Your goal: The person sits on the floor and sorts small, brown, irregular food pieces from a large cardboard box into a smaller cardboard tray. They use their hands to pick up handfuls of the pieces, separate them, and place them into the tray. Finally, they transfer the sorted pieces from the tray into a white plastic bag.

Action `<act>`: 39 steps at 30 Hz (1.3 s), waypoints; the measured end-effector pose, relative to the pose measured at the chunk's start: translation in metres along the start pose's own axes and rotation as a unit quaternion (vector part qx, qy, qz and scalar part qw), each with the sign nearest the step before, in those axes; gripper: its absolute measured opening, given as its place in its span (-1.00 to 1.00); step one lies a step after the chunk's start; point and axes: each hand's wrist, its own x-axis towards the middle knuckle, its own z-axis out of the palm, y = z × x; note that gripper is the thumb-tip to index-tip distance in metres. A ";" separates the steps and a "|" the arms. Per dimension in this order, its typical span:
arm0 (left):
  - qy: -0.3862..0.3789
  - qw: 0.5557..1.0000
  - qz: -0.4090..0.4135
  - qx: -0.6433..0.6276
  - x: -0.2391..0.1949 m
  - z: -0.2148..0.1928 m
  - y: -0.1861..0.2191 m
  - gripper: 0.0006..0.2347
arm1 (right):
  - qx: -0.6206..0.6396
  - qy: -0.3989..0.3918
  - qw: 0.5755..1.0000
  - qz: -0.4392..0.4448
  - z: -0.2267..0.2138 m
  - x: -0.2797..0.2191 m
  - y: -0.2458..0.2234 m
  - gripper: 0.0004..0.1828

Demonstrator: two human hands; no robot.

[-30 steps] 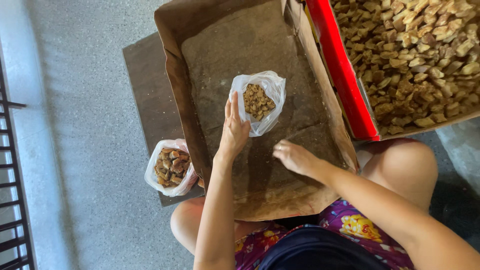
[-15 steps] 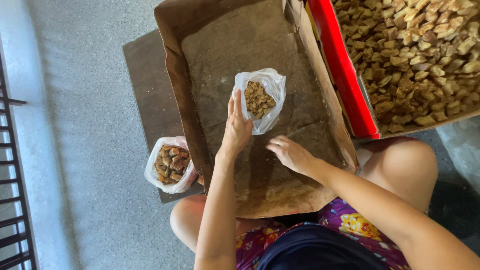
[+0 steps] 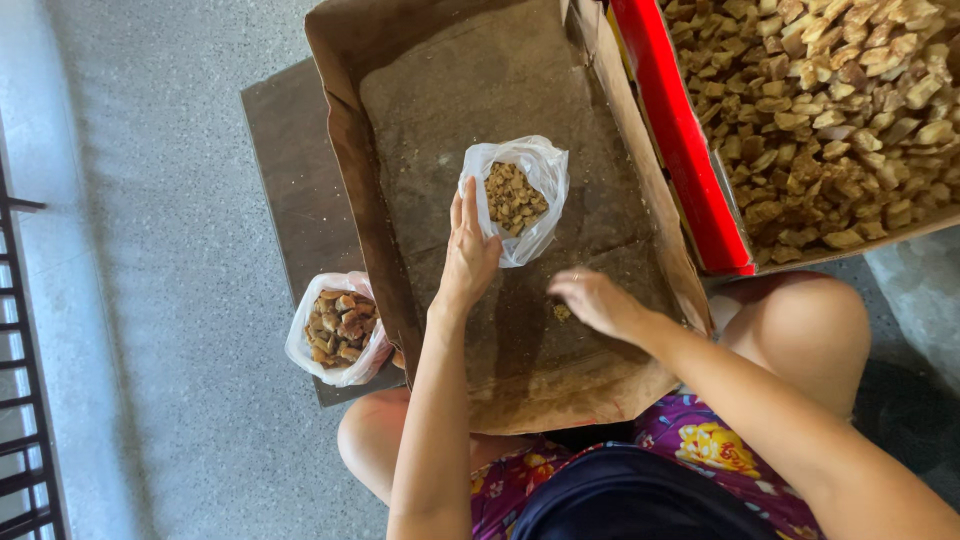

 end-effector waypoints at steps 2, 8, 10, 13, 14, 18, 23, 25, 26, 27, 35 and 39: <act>-0.009 1.000 -0.020 -0.005 -0.002 0.000 0.001 -0.18 | -0.049 0.062 0.997 0.013 -0.012 0.009 0.007 -0.62; -0.006 1.000 -0.015 -0.003 -0.002 0.000 0.001 -0.17 | -0.113 -0.052 0.992 -0.026 0.003 -0.007 -0.015 -0.70; -0.003 1.000 -0.008 -0.002 -0.003 0.001 -0.001 -0.17 | -0.150 -0.044 0.984 -0.085 0.007 -0.019 -0.021 -0.59; -0.004 1.000 -0.003 0.003 -0.004 0.004 -0.003 -0.17 | -0.225 -0.036 0.960 -0.166 0.011 -0.028 -0.025 -0.56; -0.008 1.000 -0.013 0.003 -0.004 0.005 -0.002 -0.17 | -0.252 -0.034 0.948 -0.192 0.011 -0.028 -0.025 -0.58; -0.012 1.000 -0.023 0.001 -0.004 0.001 0.001 -0.18 | -0.205 -0.124 0.964 -0.117 0.018 -0.023 -0.023 -0.85; -0.014 0.999 -0.038 -0.001 -0.004 -0.002 -0.006 -0.21 | -0.223 -0.065 0.965 -0.120 0.031 -0.020 -0.020 -0.90; -0.006 1.000 -0.028 0.004 -0.004 0.001 -0.010 -0.21 | -0.145 -0.090 0.985 -0.030 0.024 -0.016 -0.022 -0.84; -0.002 1.000 -0.023 0.009 -0.004 0.002 -0.011 -0.21 | -0.105 -0.101 0.989 0.014 0.018 -0.012 -0.026 -0.79; 0.005 1.000 -0.019 0.016 -0.004 0.002 -0.012 -0.21 | -0.031 -0.051 0.997 0.050 0.008 -0.004 -0.029 -0.82; -0.008 0.999 -0.033 -0.015 0.000 -0.003 -0.006 -0.21 | 0.157 0.099 0.971 0.153 -0.095 0.128 -0.048 -0.73; 0.000 1.000 -0.028 -0.012 0.006 -0.007 0.000 -0.21 | 0.003 0.211 0.977 -0.038 -0.110 0.166 -0.044 -0.85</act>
